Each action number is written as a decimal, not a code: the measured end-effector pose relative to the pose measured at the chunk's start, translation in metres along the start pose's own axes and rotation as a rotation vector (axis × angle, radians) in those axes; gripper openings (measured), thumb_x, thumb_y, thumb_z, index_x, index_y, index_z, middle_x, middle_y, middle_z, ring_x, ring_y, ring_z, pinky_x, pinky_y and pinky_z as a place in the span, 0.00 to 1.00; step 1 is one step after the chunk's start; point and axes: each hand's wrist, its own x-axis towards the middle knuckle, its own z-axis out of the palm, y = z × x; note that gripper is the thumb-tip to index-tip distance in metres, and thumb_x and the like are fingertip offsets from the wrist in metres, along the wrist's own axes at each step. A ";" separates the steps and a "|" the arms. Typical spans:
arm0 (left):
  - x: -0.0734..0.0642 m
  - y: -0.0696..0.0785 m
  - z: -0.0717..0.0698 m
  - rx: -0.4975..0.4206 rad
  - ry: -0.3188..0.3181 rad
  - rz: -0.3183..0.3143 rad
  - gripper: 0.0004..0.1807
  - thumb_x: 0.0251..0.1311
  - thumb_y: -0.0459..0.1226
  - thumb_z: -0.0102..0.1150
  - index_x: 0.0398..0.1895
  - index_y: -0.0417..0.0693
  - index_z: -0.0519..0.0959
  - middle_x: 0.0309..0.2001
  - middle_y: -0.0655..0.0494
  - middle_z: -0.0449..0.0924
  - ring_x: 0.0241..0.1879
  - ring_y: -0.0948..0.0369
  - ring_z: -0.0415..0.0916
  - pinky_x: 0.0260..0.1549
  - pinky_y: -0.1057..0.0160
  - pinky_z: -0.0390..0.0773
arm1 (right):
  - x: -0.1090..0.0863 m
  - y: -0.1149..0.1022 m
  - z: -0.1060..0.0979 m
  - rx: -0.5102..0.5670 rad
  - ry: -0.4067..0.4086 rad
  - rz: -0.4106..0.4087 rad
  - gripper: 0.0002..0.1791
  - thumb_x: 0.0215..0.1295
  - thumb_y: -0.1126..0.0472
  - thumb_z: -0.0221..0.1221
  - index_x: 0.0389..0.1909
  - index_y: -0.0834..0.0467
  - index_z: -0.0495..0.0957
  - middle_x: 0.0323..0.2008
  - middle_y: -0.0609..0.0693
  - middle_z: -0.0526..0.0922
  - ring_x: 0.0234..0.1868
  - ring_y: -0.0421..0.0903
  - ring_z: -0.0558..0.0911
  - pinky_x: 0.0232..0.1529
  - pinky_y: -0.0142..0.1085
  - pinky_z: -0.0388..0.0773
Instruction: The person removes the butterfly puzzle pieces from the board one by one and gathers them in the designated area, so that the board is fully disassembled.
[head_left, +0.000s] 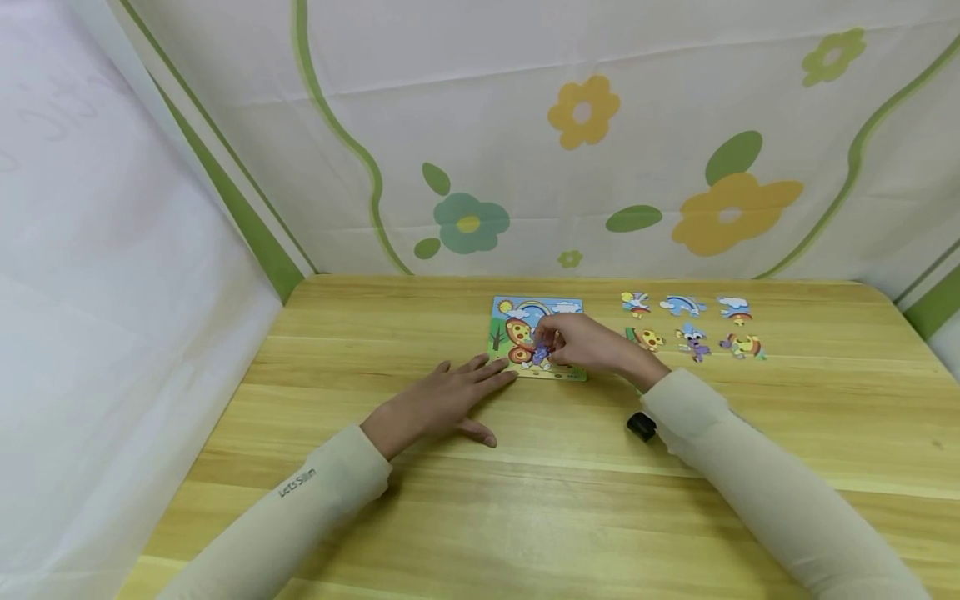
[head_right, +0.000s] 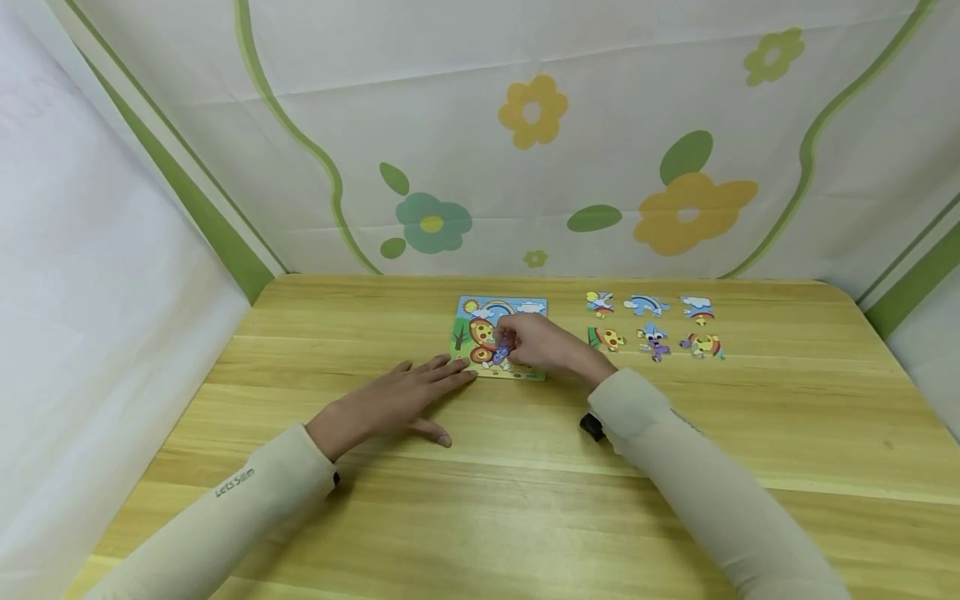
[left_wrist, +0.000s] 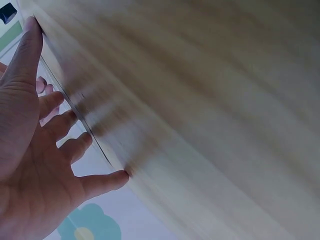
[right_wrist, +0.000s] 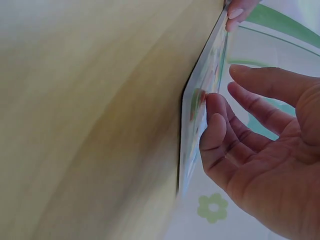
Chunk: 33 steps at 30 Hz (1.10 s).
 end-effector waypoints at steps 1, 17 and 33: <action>0.000 0.000 0.000 -0.005 -0.002 -0.002 0.54 0.63 0.67 0.60 0.87 0.61 0.50 0.87 0.58 0.45 0.85 0.49 0.42 0.74 0.29 0.59 | 0.001 0.000 0.000 0.006 -0.004 0.005 0.14 0.65 0.76 0.61 0.50 0.63 0.82 0.44 0.58 0.84 0.41 0.50 0.79 0.44 0.43 0.79; -0.003 0.004 -0.002 -0.031 -0.016 -0.017 0.53 0.65 0.65 0.60 0.87 0.60 0.49 0.86 0.57 0.45 0.85 0.48 0.42 0.74 0.27 0.57 | 0.010 0.000 0.004 0.051 -0.058 0.033 0.17 0.60 0.78 0.62 0.49 0.62 0.82 0.42 0.57 0.81 0.42 0.50 0.77 0.43 0.40 0.76; -0.003 0.004 -0.003 -0.055 -0.015 -0.013 0.52 0.65 0.65 0.61 0.86 0.60 0.50 0.87 0.58 0.43 0.86 0.47 0.41 0.74 0.26 0.55 | 0.013 -0.003 0.006 0.024 -0.064 0.045 0.19 0.57 0.79 0.62 0.50 0.65 0.80 0.40 0.57 0.80 0.40 0.48 0.76 0.42 0.38 0.75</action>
